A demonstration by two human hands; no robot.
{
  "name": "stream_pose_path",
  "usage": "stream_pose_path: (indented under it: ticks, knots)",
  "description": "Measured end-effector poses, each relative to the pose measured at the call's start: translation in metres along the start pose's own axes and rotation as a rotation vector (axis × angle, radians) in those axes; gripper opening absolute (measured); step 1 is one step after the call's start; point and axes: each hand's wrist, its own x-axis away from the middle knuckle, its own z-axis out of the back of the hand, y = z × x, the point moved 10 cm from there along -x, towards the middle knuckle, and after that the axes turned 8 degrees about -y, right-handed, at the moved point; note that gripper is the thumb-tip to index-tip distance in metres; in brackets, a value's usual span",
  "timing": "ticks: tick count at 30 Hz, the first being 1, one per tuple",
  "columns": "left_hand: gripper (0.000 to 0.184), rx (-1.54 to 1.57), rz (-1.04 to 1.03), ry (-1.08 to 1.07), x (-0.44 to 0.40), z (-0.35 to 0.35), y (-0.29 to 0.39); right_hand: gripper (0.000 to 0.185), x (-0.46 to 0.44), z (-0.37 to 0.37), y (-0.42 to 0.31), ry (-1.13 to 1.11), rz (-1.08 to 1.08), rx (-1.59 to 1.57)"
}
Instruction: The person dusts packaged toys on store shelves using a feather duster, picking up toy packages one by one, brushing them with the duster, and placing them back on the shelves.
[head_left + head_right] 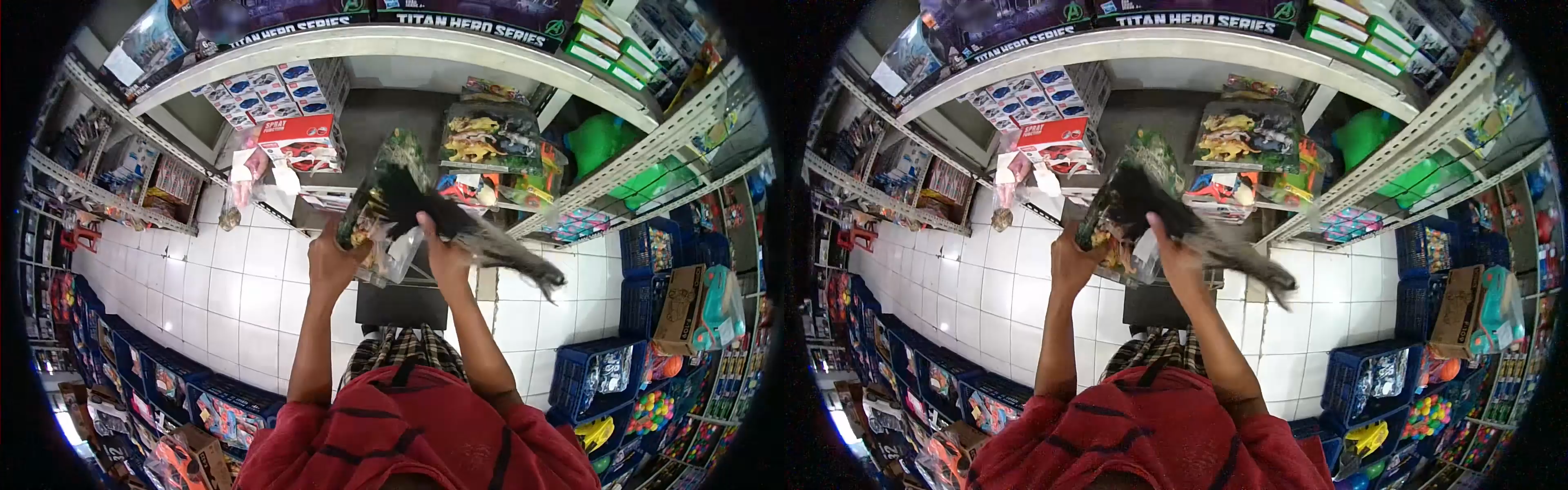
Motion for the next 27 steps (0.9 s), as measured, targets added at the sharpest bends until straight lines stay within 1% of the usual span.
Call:
stream_pose_path:
  ticks: [1, 2, 3, 4, 5, 7, 8, 10, 11, 12, 13, 15, 16, 19, 20, 21, 22, 24, 26, 27]
  knots:
    - [0.037, -0.035, 0.017, -0.03, 0.008, -0.002, 0.009, 0.038, 0.005, -0.012, -0.014, -0.098, 0.048, 0.089]
    - [0.037, 0.021, -0.103, 0.013, 0.013, -0.002, 0.019, 0.039, 0.009, -0.023, -0.028, -0.193, 0.1, 0.181]
    - [0.042, 0.034, -0.088, -0.032, 0.016, -0.008, 0.014, 0.04, 0.013, -0.031, -0.041, -0.288, 0.15, 0.273]
    - [0.04, 0.011, -0.204, -0.069, 0.019, -0.014, 0.021, 0.041, 0.024, -0.022, -0.095, -0.225, 0.463, 0.373]
    - [0.039, -0.014, -0.319, -0.108, 0.024, -0.018, 0.031, 0.04, 0.022, -0.019, -0.086, -0.215, 0.396, 0.381]
    - [0.039, 0.077, -0.133, -0.101, 0.031, -0.017, 0.032, 0.039, 0.018, -0.009, -0.054, -0.192, 0.26, 0.394]
    - [0.04, 0.122, -0.039, -0.1, 0.034, -0.017, 0.029, 0.038, 0.008, -0.001, -0.036, -0.187, 0.196, 0.297]
    - [0.04, 0.117, -0.043, -0.143, 0.036, -0.025, 0.024, 0.038, -0.002, 0.019, -0.033, -0.196, 0.1, 0.25]
    - [0.041, 0.116, -0.046, -0.163, 0.035, -0.029, 0.024, 0.04, 0.0, 0.02, -0.034, -0.262, 0.045, 0.263]
    - [0.043, 0.228, -0.057, -0.201, 0.037, -0.029, 0.038, 0.043, 0.003, 0.022, -0.044, -0.33, -0.01, 0.28]
    - [0.042, 0.322, -0.066, -0.213, 0.037, -0.033, 0.037, 0.047, 0.007, 0.023, -0.054, -0.397, -0.064, 0.3]
    - [0.041, 0.512, -0.08, -0.241, 0.037, -0.046, 0.032, 0.05, 0.016, 0.012, -0.067, -0.502, 0.073, 0.483]
    - [0.043, 0.632, -0.068, -0.286, 0.042, -0.047, 0.044, 0.053, 0.02, 0.012, -0.063, -0.437, 0.166, 0.513]
    - [0.047, 0.748, -0.021, -0.274, 0.043, -0.057, 0.039, 0.055, 0.027, 0.018, -0.061, -0.241, 0.524, 0.935]
    - [0.049, 0.731, -0.003, -0.318, 0.043, -0.059, 0.042, 0.056, 0.019, 0.019, -0.045, -0.284, 0.396, 0.891]
    - [0.049, 0.753, -0.001, -0.318, 0.044, -0.062, 0.041, 0.056, 0.011, 0.021, -0.039, -0.317, 0.266, 0.849]
    - [0.048, 0.774, 0.0, -0.317, 0.042, -0.067, 0.035, 0.055, 0.016, 0.028, -0.05, -0.299, 0.317, 0.757]
    - [0.046, 0.861, 0.018, -0.269, 0.041, -0.07, 0.026, 0.044, 0.019, 0.045, -0.07, -0.238, 0.171, 0.508]
    - [0.044, 0.988, 0.055, -0.179, 0.044, -0.071, 0.018, 0.042, 0.027, 0.054, -0.091, -0.187, 0.176, 0.55]
    - [0.045, 1.018, 0.108, -0.233, 0.044, -0.077, 0.015, 0.041, 0.031, 0.057, -0.094, -0.16, 0.178, 0.57]
